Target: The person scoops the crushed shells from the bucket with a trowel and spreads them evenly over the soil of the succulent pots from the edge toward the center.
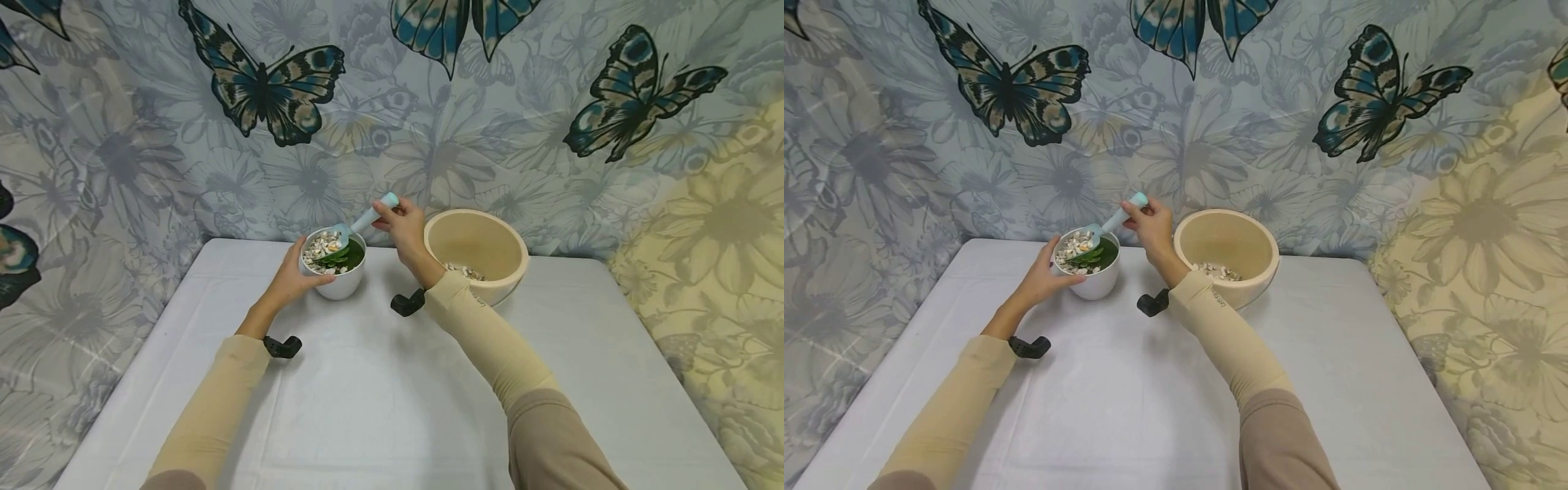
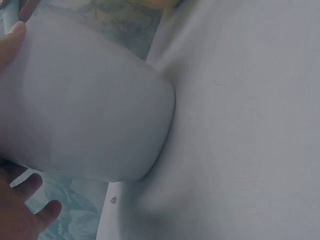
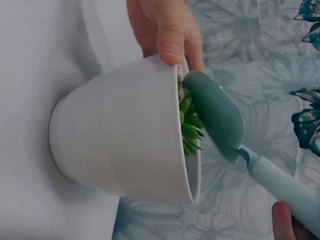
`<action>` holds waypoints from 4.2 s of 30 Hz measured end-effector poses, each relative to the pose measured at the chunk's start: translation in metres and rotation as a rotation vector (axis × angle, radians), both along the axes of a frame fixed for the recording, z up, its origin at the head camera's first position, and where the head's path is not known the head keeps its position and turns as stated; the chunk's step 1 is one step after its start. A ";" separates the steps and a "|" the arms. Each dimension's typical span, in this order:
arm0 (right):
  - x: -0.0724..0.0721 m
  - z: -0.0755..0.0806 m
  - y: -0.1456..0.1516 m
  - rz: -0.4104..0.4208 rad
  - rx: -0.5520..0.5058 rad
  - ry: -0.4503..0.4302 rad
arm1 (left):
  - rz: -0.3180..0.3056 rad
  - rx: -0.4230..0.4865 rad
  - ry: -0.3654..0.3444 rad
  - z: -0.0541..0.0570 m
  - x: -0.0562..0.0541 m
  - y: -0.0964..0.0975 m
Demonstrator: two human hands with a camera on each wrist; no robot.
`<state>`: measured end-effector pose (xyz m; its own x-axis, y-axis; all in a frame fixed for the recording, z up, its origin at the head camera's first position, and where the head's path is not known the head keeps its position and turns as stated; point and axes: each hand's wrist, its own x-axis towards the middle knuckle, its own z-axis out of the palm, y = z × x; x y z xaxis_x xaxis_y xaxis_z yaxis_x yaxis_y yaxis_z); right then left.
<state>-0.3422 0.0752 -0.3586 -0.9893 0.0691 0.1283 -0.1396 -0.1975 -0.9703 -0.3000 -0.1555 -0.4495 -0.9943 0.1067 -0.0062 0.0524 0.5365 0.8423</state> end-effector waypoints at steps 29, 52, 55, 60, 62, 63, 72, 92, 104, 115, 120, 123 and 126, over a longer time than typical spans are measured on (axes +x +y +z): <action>0.005 -0.001 -0.008 -0.008 0.034 0.024 | 0.031 0.048 0.007 -0.003 -0.001 -0.001; 0.004 0.000 -0.012 -0.041 0.038 0.069 | 0.092 0.026 0.083 -0.008 0.002 0.009; 0.006 0.001 -0.015 -0.043 0.084 0.113 | 0.090 0.027 0.094 -0.007 0.003 0.006; 0.008 0.000 -0.019 -0.037 0.143 0.174 | 0.060 0.053 0.084 -0.005 0.001 0.001; 0.009 0.000 -0.020 -0.036 0.157 0.189 | 0.051 0.063 0.071 -0.005 0.000 0.000; 0.009 0.000 -0.020 -0.035 0.158 0.192 | 0.049 0.063 0.063 -0.005 0.000 0.000; 0.008 -0.005 -0.017 -0.057 0.099 0.145 | 0.082 0.082 0.093 -0.010 0.004 0.005; 0.007 -0.009 -0.017 -0.009 0.111 0.169 | -0.006 0.057 -0.027 -0.003 -0.004 -0.007; 0.009 -0.010 -0.019 -0.022 0.108 0.168 | 0.079 0.070 0.054 -0.009 0.004 -0.002; 0.010 -0.011 -0.024 -0.040 0.150 0.228 | 0.082 -0.004 0.048 -0.001 0.006 -0.003; 0.010 -0.013 -0.023 -0.027 0.118 0.211 | 0.054 0.037 0.028 -0.004 0.003 -0.007; 0.010 -0.013 -0.023 -0.014 0.100 0.202 | 0.062 0.057 0.031 -0.006 0.002 -0.009; 0.011 -0.015 -0.024 -0.011 0.096 0.201 | 0.066 0.059 0.047 -0.007 0.002 -0.010</action>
<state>-0.3315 0.0513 -0.3732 -0.9423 0.0577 0.3297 -0.3341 -0.1027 -0.9369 -0.2983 -0.1655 -0.4565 -0.9982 0.0399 0.0451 0.0589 0.4893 0.8701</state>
